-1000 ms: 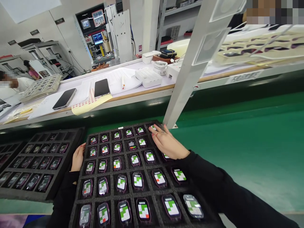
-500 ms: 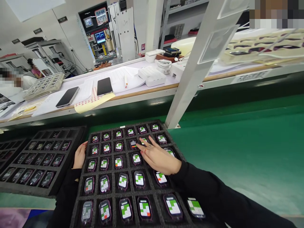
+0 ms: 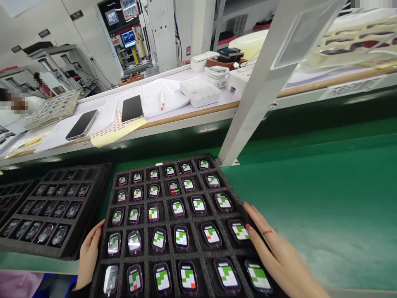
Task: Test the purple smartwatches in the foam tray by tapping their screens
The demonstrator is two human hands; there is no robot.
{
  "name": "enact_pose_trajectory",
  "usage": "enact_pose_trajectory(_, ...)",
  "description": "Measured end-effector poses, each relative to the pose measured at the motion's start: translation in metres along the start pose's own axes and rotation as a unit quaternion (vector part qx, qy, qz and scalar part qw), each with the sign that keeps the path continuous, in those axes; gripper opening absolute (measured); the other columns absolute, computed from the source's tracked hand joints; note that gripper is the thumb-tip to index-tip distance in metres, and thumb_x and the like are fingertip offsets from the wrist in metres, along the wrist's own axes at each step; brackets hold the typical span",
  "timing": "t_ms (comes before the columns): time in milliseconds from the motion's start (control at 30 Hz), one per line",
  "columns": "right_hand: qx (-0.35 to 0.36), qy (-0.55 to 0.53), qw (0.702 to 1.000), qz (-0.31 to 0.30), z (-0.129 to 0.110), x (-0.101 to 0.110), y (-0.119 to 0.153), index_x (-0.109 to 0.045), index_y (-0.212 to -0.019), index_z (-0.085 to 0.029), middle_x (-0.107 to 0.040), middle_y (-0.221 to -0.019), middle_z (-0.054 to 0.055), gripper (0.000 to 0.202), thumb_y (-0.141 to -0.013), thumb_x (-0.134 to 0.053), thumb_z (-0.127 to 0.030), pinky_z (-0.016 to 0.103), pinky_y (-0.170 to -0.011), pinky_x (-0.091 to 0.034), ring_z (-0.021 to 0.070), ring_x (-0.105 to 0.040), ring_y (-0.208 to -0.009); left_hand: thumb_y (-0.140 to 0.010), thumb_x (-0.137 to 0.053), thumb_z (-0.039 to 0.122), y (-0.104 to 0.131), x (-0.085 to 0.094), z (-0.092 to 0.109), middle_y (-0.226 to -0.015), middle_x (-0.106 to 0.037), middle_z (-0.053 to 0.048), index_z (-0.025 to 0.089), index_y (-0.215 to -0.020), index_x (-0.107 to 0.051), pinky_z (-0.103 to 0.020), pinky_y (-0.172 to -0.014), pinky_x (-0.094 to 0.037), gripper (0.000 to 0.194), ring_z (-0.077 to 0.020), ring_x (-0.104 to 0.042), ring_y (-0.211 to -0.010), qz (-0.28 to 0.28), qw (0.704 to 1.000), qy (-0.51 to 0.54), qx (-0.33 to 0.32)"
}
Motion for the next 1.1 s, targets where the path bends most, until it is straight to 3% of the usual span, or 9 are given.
enact_pose_trajectory(167, 0.121, 0.026, 0.992, -0.033, -0.048, -0.002, -0.023, -0.012, -0.163, -0.033, -0.029, -0.162, 0.003, 0.056, -0.110, -0.027, -0.043, 0.065, -0.110, -0.043, 0.0374, -0.021, -0.145, -0.077, -0.067, 0.066, 0.007, 0.003, 0.002, -0.132, -0.068, -0.008, 0.029, -0.114, -0.073, -0.053, -0.111, -0.045, 0.053, -0.0371, -0.058, -0.128, -0.001, 1.000, 0.001, 0.020)
enact_pose_trajectory(367, 0.323, 0.061, 0.934, -0.140, -0.110, -0.028, -0.072, -0.009, -0.163, -0.013, -0.034, -0.159, 0.016, 0.055, -0.112, -0.025, -0.026, 0.057, -0.122, -0.027, 0.0295, -0.017, -0.149, -0.076, -0.068, 0.067, 0.000, -0.003, 0.013, -0.127, -0.070, -0.010, 0.025, -0.111, -0.074, -0.051, -0.112, -0.044, 0.055, -0.0370, -0.058, -0.127, -0.002, 1.000, -0.010, -0.009)
enact_pose_trajectory(500, 0.345, 0.068, 0.923, -0.158, -0.119, -0.049, -0.090, -0.026, -0.155, 0.004, -0.045, -0.149, 0.026, 0.053, -0.107, -0.026, -0.019, 0.059, -0.121, -0.026, 0.0315, -0.018, -0.149, -0.078, -0.066, 0.067, 0.006, -0.002, 0.013, -0.127, -0.070, -0.010, 0.025, -0.113, -0.074, -0.047, -0.109, -0.047, 0.056, -0.0355, -0.059, -0.125, 0.003, 1.000, -0.008, -0.016)
enact_pose_trajectory(667, 0.338, 0.064, 0.925, -0.161, -0.113, -0.047, -0.095, -0.034, -0.153, 0.000, -0.049, -0.147, 0.024, 0.051, -0.107, -0.025, -0.020, 0.061, -0.120, -0.025, 0.0321, -0.025, -0.147, -0.080, -0.066, 0.065, 0.011, -0.003, 0.016, -0.129, -0.069, -0.011, 0.022, -0.115, -0.074, -0.045, -0.105, -0.051, 0.056, -0.0347, -0.061, -0.124, -0.003, 1.000, -0.003, -0.004)
enact_pose_trajectory(733, 0.302, 0.055, 0.941, -0.140, -0.103, -0.032, -0.091, -0.032, -0.155, -0.004, -0.040, -0.154, 0.022, 0.050, -0.109, -0.025, -0.024, 0.060, -0.121, -0.023, 0.0317, -0.020, -0.148, -0.082, -0.065, 0.063, 0.016, -0.001, 0.016, -0.132, -0.068, -0.011, 0.022, -0.118, -0.072, -0.045, -0.104, -0.052, 0.055, -0.0344, -0.060, -0.125, -0.012, 1.000, -0.001, 0.010)
enact_pose_trajectory(833, 0.162, 0.007, 0.982, -0.099, -0.070, -0.007, -0.076, -0.029, -0.159, -0.013, -0.031, -0.161, 0.013, 0.053, -0.110, -0.029, -0.033, 0.057, -0.121, -0.023, 0.0307, -0.012, -0.149, -0.083, -0.066, 0.062, 0.030, 0.005, 0.016, -0.135, -0.066, -0.010, 0.023, -0.121, -0.072, -0.046, -0.107, -0.050, 0.055, -0.0355, -0.056, -0.130, -0.022, 0.999, -0.001, 0.031)
enact_pose_trajectory(900, 0.051, -0.025, 0.994, -0.093, -0.040, 0.005, -0.054, -0.028, -0.160, -0.011, -0.028, -0.162, 0.011, 0.058, -0.108, -0.029, -0.038, 0.055, -0.123, -0.018, 0.0306, -0.015, -0.149, -0.083, -0.067, 0.062, 0.043, 0.010, 0.014, -0.138, -0.065, -0.008, 0.024, -0.122, -0.072, -0.048, -0.111, -0.047, 0.055, -0.0367, -0.052, -0.136, -0.024, 0.998, -0.002, 0.057)
enact_pose_trajectory(1000, -0.172, -0.054, 0.978, -0.105, 0.010, 0.008, -0.008, -0.030, -0.161, -0.015, -0.039, -0.156, 0.009, 0.065, -0.106, -0.034, -0.049, 0.047, -0.121, -0.029, 0.0322, -0.035, -0.143, -0.082, -0.069, 0.062, 0.064, 0.013, 0.009, -0.145, -0.060, -0.003, 0.029, -0.128, -0.069, -0.048, -0.119, -0.039, 0.057, -0.0361, -0.045, -0.142, -0.022, 0.992, 0.022, 0.120)
enact_pose_trajectory(1100, -0.308, -0.085, 0.942, -0.100, 0.038, 0.002, 0.033, -0.043, -0.157, -0.020, -0.051, -0.148, 0.008, 0.070, -0.101, -0.037, -0.062, 0.045, -0.117, -0.037, 0.0351, -0.045, -0.136, -0.084, -0.068, 0.060, 0.079, 0.011, 0.007, -0.153, -0.052, 0.001, 0.033, -0.138, -0.061, -0.047, -0.122, -0.035, 0.061, -0.0344, -0.041, -0.145, -0.018, 0.982, 0.065, 0.176)
Point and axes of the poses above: each hand's wrist, its own y-axis away from the middle knuckle, its own x-axis out of the back of the hand, z = x × y, the point moved 4 cm from there along -y, towards the middle knuckle
